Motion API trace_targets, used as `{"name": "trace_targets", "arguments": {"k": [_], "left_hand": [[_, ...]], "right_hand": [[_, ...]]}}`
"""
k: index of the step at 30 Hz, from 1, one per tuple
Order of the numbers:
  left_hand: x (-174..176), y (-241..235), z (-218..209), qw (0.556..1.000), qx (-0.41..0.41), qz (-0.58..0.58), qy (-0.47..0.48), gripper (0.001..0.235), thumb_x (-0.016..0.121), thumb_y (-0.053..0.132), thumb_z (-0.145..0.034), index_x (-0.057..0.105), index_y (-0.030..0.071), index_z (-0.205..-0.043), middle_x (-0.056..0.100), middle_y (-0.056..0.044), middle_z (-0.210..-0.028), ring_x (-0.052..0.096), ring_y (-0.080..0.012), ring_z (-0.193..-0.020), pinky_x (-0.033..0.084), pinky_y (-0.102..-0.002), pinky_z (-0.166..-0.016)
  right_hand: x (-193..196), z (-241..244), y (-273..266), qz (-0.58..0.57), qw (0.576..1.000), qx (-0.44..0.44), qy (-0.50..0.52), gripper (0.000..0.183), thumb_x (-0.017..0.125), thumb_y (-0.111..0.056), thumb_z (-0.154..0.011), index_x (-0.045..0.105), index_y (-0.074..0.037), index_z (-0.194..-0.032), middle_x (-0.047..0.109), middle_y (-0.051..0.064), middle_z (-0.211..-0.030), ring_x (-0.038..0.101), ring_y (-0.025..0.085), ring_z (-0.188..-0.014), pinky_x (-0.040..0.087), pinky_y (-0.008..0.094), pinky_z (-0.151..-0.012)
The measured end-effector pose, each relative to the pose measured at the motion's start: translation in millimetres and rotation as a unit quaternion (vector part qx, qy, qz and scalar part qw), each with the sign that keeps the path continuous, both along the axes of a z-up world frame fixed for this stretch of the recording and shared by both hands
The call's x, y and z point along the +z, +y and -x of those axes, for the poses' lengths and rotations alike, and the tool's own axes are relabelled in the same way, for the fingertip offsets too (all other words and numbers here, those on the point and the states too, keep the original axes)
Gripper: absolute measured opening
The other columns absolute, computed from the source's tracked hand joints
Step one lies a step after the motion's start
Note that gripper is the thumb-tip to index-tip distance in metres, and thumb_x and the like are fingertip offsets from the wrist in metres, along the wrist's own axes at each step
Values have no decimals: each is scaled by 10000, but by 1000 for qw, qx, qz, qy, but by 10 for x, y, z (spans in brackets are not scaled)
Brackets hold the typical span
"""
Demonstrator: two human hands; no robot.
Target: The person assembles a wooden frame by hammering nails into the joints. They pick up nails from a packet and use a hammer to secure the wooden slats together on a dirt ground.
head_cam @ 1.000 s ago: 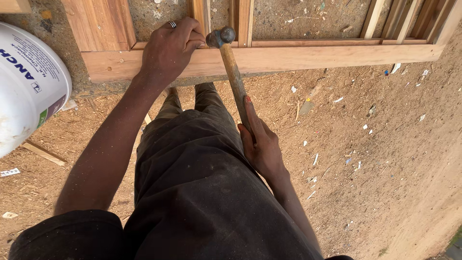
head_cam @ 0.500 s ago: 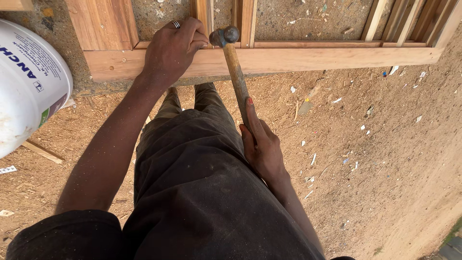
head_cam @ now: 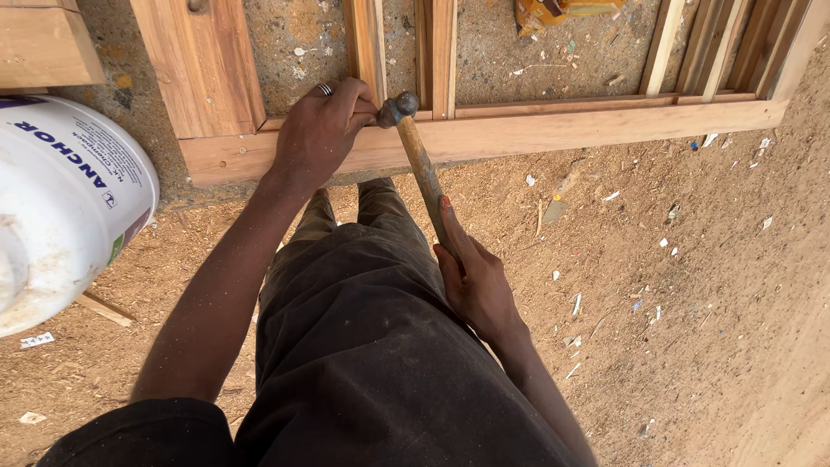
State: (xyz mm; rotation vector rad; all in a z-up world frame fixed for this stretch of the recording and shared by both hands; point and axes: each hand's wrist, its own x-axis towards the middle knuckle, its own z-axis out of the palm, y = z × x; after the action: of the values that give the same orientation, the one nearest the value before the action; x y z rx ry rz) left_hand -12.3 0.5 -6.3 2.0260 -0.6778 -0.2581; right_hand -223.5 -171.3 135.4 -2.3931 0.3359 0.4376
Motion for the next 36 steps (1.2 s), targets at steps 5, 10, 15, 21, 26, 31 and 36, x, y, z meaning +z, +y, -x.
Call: {"name": "trace_targets", "arguments": {"k": [5,10,15,21,26,31,36], "left_hand": [[37,3,30,998,9,10,-55,241,704,62,-982,616,57,-1206,779,-67,-1020,731,-248,-1029,615,-378,-817],[58,45,63,987,68,0,-147,415,637,2,-1057,524,26,-1456,729,-112,-1266,634,-255,-1225,568,-415,-994],[80,66,96,980,34,-125,-152,573,585,-54,-1025,402,49,-1558,709,-69,-1355,544,-268,-1389,458,-483,-1119],[59,-3,2,972,33,-166,-160,721,561,-81,-939,294,1,-1603,627,-52,-1477,515,-330,-1383,413,-511,-1150],[8,7,-18,971,36,-169,-166,693,524,-103,-930,311,-21,-1584,585,-53,-1525,505,-331,-1398,402,-496,-1176],[364,-31,-6,973,56,-159,-155,500,522,96,-1011,426,12,-1494,608,-119,-1445,545,-351,-1348,425,-537,-1120],[475,93,-12,974,-10,-184,-130,895,645,549,-906,292,23,-1537,462,-211,-1509,401,-353,-1427,288,-552,-1188]], "right_hand": [[20,0,35,-10,996,-12,-84,732,643,-65,-1007,278,-148,-1636,707,293,-1271,786,278,-841,622,382,-653],[-40,79,35,11,996,-53,-75,728,666,-55,-998,298,-97,-1624,759,209,-1041,761,209,-723,591,346,-583],[-87,75,94,21,990,-13,-142,712,660,-49,-1016,310,-133,-1631,744,194,-1003,753,226,-771,592,357,-625],[-159,-130,114,-11,995,-4,-95,713,614,-58,-1033,287,-144,-1661,708,274,-1160,757,329,-866,613,398,-701],[-231,36,95,27,983,-37,-180,700,611,-70,-1016,255,-80,-1618,688,302,-1277,764,310,-826,606,410,-622],[-261,30,136,-85,968,-187,-144,509,632,-109,-973,468,-46,-1451,708,159,-788,677,235,-608,539,359,-563],[-508,78,69,-60,966,-244,-62,469,689,-190,-953,531,-89,-1382,652,121,-638,608,187,-520,459,330,-520]]}}
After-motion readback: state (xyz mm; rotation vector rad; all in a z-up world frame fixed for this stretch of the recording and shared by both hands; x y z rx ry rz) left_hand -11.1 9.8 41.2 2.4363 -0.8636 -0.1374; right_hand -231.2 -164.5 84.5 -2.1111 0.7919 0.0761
